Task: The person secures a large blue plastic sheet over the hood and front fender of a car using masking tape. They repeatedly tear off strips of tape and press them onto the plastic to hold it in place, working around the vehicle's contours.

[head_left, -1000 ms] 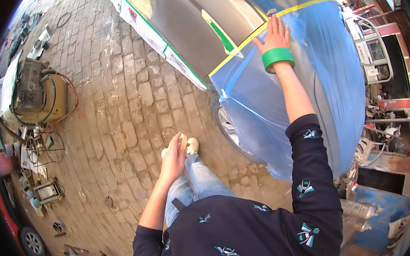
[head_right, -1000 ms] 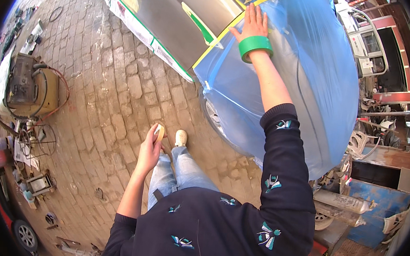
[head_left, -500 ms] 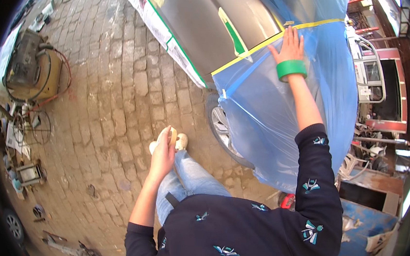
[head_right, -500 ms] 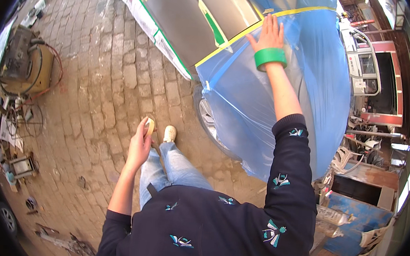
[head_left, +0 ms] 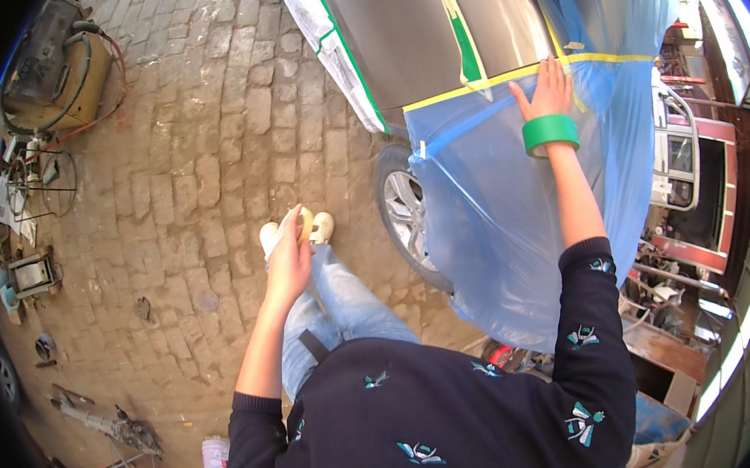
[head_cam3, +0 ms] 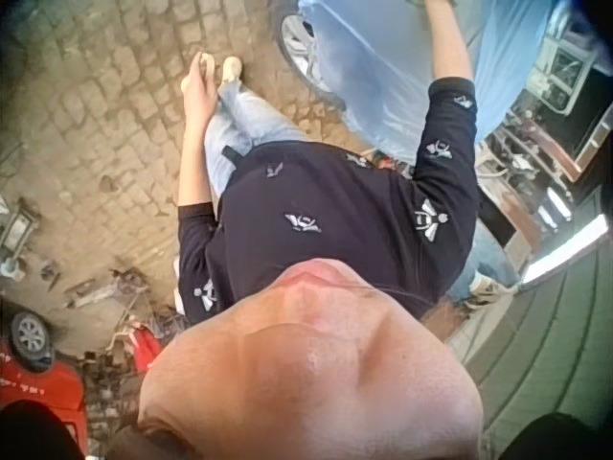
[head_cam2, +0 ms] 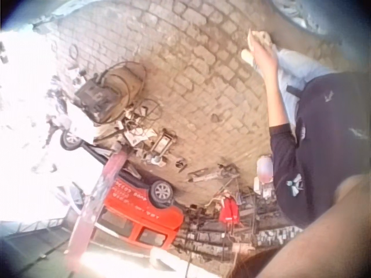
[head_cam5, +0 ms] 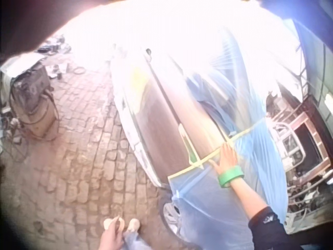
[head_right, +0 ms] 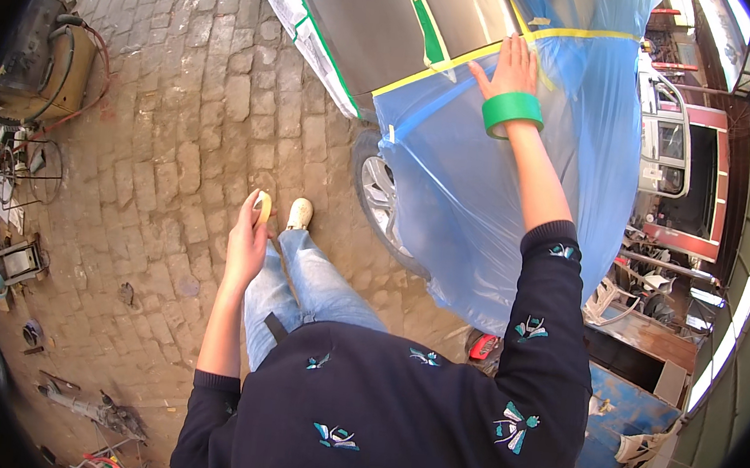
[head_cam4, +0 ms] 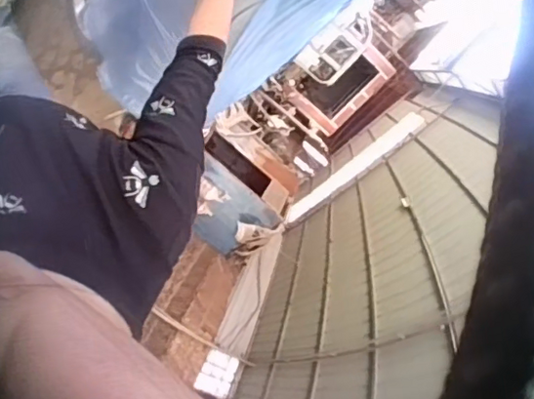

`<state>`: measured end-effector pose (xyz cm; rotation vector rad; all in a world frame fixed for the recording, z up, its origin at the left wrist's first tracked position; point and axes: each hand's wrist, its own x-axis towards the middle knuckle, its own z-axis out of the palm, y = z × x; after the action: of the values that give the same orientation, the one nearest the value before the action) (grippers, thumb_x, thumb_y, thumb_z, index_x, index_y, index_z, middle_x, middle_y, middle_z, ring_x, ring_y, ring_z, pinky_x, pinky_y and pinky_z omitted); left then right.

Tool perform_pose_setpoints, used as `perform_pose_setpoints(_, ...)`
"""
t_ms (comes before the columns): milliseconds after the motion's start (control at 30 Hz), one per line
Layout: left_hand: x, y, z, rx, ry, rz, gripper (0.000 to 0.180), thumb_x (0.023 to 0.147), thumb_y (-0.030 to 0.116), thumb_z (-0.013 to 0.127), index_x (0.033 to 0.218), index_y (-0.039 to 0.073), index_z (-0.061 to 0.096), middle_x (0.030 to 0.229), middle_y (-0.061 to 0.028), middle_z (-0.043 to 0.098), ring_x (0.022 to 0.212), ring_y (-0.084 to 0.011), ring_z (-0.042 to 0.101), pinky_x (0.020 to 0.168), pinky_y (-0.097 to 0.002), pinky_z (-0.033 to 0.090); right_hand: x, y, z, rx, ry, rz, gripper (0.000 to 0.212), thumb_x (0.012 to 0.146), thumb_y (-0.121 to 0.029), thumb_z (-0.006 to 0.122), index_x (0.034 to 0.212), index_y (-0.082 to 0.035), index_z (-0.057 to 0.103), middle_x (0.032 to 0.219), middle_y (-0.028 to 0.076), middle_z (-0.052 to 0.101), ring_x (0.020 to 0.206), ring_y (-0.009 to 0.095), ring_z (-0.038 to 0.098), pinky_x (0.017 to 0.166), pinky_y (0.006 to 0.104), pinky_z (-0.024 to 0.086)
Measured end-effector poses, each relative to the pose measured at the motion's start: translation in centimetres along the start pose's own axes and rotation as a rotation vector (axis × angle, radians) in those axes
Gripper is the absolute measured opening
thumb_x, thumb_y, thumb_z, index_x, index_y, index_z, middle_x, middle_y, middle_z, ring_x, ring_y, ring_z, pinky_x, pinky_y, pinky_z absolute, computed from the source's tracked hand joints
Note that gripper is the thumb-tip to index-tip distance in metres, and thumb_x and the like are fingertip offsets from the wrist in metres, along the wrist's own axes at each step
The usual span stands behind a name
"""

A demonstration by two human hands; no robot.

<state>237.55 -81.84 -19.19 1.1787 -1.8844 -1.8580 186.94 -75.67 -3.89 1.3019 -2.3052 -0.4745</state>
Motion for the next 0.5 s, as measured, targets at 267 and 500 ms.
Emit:
perform_pose_setpoints(267, -0.7, -7.0, 0.0, 0.006, 0.02, -0.127, 0.06, 0.091, -0.007, 0.046, 0.147, 0.008, 0.034, 0.105, -0.017, 0.067, 0.076, -0.0256, 0.066, 0.074, -0.0356, 0.052, 0.4, 1.6, 0.6, 0.014, 0.175, -0.064, 0.103, 0.083, -0.065, 0.059, 0.149, 0.007, 0.026, 0.157, 0.024, 0.024, 0.148, 0.036, 0.019, 0.12, 0.0464, 0.016)
perform_pose_setpoints(500, -0.7, -10.8, 2.6, -0.139, 0.028, -0.227, 0.055, 0.094, -0.007, 0.042, 0.147, 0.007, 0.035, 0.112, -0.0138, 0.069, 0.074, -0.0193, 0.063, 0.073, -0.0321, 0.052, -1.8, -1.7, 0.4, -0.016, 0.047, -0.111, 0.1, 0.084, -0.063, 0.06, 0.148, 0.007, 0.028, 0.156, 0.024, 0.028, 0.147, 0.035, 0.023, 0.12, 0.0474, 0.016)
